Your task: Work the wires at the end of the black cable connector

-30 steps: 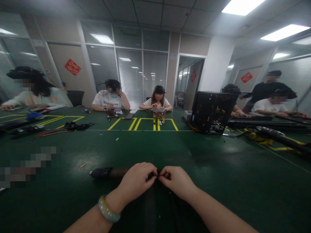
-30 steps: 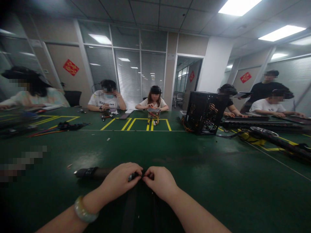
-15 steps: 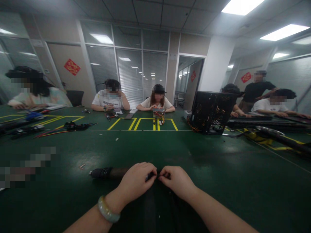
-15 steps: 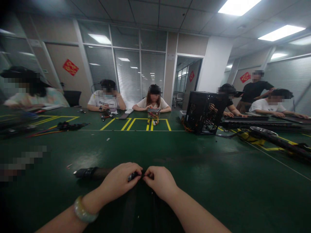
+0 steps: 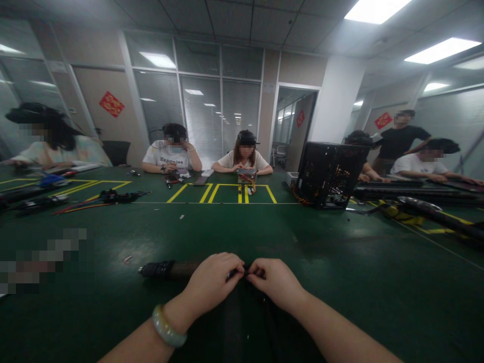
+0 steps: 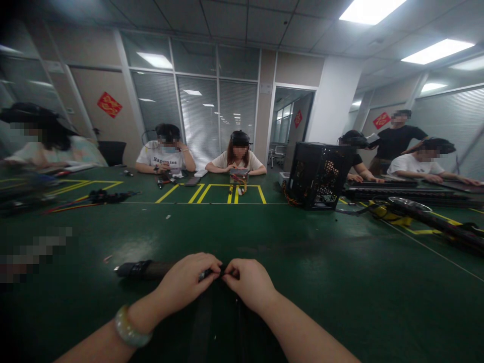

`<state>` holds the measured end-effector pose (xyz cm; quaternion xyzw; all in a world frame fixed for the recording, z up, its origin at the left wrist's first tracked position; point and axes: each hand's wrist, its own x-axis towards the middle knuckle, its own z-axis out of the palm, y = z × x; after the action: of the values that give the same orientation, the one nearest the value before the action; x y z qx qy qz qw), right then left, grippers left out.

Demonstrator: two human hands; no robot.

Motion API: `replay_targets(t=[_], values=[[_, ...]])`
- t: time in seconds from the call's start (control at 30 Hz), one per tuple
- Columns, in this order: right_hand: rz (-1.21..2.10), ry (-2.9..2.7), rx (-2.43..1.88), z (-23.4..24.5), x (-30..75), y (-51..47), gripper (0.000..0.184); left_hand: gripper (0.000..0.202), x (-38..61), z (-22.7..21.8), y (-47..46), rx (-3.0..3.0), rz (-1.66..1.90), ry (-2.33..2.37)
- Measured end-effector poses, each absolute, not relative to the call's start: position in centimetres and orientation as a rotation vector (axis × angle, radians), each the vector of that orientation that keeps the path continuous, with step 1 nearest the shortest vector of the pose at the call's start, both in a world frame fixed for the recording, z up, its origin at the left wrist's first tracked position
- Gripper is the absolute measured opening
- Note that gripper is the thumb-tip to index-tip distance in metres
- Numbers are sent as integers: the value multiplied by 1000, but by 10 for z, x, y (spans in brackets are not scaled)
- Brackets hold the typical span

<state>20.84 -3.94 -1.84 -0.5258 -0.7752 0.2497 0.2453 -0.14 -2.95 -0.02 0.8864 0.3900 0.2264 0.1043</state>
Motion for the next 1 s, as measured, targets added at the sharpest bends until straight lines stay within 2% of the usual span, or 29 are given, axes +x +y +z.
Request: replay_targets(t=[1.0], values=[[692,-2122,-1463,-15,207,-41,11,10,-1,3,-32,2625,663,1140]])
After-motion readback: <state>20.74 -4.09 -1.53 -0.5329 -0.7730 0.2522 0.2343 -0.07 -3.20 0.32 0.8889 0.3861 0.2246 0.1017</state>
